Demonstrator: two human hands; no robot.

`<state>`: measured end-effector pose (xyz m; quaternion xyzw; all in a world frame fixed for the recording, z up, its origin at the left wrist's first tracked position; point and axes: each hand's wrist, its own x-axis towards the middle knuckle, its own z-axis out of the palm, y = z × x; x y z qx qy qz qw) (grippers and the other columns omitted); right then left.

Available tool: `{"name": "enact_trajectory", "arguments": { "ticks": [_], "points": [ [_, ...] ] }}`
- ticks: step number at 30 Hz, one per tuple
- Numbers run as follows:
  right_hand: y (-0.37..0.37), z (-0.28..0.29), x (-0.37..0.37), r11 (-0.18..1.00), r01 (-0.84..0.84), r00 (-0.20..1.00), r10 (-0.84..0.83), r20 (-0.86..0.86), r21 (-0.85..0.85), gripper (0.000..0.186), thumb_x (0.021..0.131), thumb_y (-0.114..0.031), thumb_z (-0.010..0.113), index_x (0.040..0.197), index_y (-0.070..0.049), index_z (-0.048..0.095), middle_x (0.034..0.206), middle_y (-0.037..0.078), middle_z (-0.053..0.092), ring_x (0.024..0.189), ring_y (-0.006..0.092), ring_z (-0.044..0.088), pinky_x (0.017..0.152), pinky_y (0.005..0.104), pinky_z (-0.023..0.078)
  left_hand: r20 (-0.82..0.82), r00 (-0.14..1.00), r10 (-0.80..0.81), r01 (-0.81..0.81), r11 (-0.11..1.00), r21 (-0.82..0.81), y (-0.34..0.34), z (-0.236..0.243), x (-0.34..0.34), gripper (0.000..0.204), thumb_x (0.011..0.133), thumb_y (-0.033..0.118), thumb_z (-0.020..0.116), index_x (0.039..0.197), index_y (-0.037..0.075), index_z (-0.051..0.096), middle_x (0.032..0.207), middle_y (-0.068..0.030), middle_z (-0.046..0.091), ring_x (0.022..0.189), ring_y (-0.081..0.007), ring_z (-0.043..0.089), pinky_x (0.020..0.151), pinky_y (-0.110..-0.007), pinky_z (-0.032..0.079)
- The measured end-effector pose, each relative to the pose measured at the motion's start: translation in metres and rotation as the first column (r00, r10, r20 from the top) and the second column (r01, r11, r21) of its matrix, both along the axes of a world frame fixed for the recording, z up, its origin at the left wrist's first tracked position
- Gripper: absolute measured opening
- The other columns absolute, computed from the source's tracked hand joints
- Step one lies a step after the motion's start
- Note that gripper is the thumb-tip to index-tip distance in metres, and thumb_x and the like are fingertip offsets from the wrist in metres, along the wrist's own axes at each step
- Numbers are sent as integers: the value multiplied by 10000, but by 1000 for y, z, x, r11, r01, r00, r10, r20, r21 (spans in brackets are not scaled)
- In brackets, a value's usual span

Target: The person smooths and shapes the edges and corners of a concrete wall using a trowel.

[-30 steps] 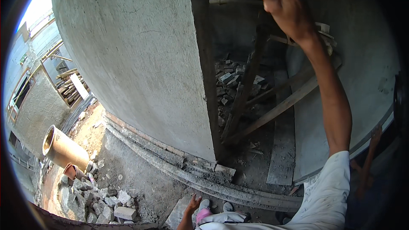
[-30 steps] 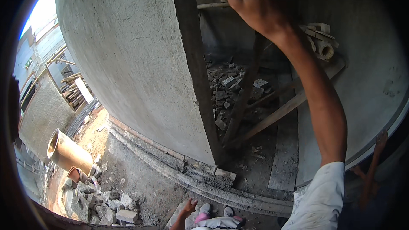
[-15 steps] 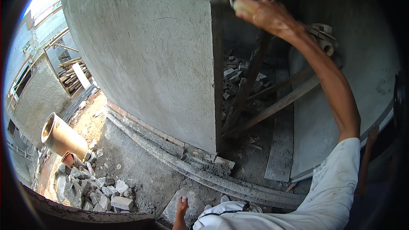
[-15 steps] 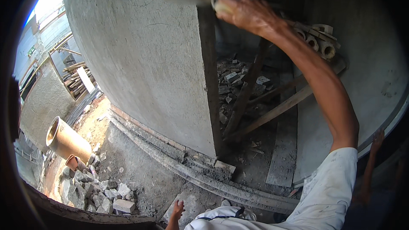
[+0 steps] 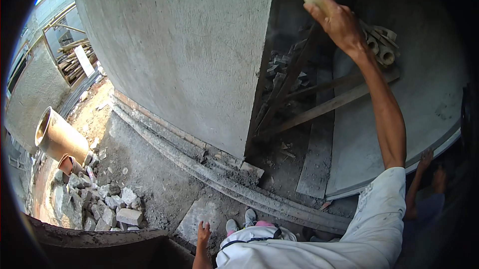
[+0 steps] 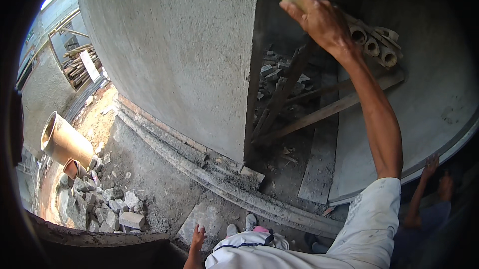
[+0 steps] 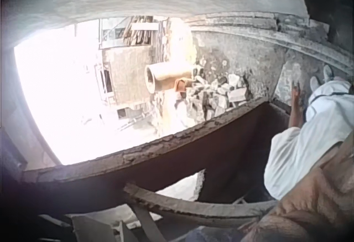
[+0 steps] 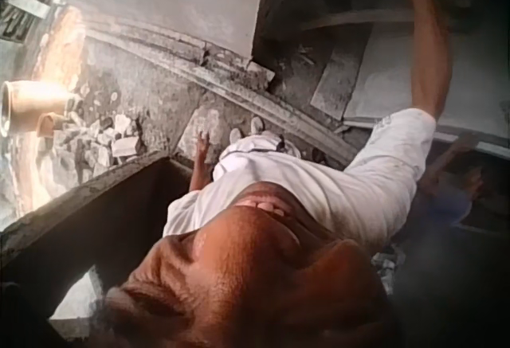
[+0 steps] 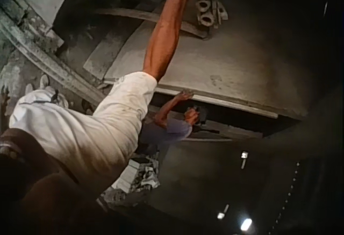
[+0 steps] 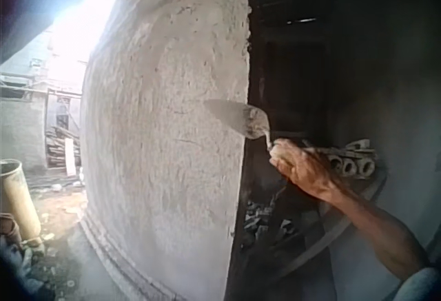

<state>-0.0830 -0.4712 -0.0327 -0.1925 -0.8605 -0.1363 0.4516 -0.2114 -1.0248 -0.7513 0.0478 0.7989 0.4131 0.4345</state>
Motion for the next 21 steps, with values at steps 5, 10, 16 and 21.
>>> {"name": "enact_trajectory", "arguments": {
  "ticks": [5,10,16,21],
  "points": [
    [-8,29,-9,977,208,942,-215,259,52,480,981,-530,552,1279,-157,600,919,155,744,896,358,728,758,457,589,-189,978,91,-88,996,24,-76,-59,0,684,978,420,604,1471,-5,394,860,-111,656,619,-161,592,557,-322,493],
    [7,38,-2,999,-26,998,27,53,-31,477,985,-591,493,1267,-222,605,978,136,736,950,417,688,821,527,550,3,997,81,-81,996,-41,-60,-14,1,685,982,390,606,1480,-21,377,832,-98,641,606,-154,576,542,-312,470],
    [0,5,-13,984,171,961,-154,230,-56,515,970,-609,496,1326,-245,579,1035,108,741,1013,392,679,887,514,535,48,998,44,-49,994,98,-26,16,-10,741,992,489,559,1543,69,298,1162,-171,643,929,-243,663,685,-374,544],
    [4,1,-30,959,242,849,-284,445,149,482,999,-509,540,1349,-180,567,1029,124,743,881,340,726,745,430,591,71,985,160,-172,954,245,-26,19,-4,663,1015,359,568,1516,7,315,864,-35,569,676,-123,529,616,-283,477]
  ]
}}
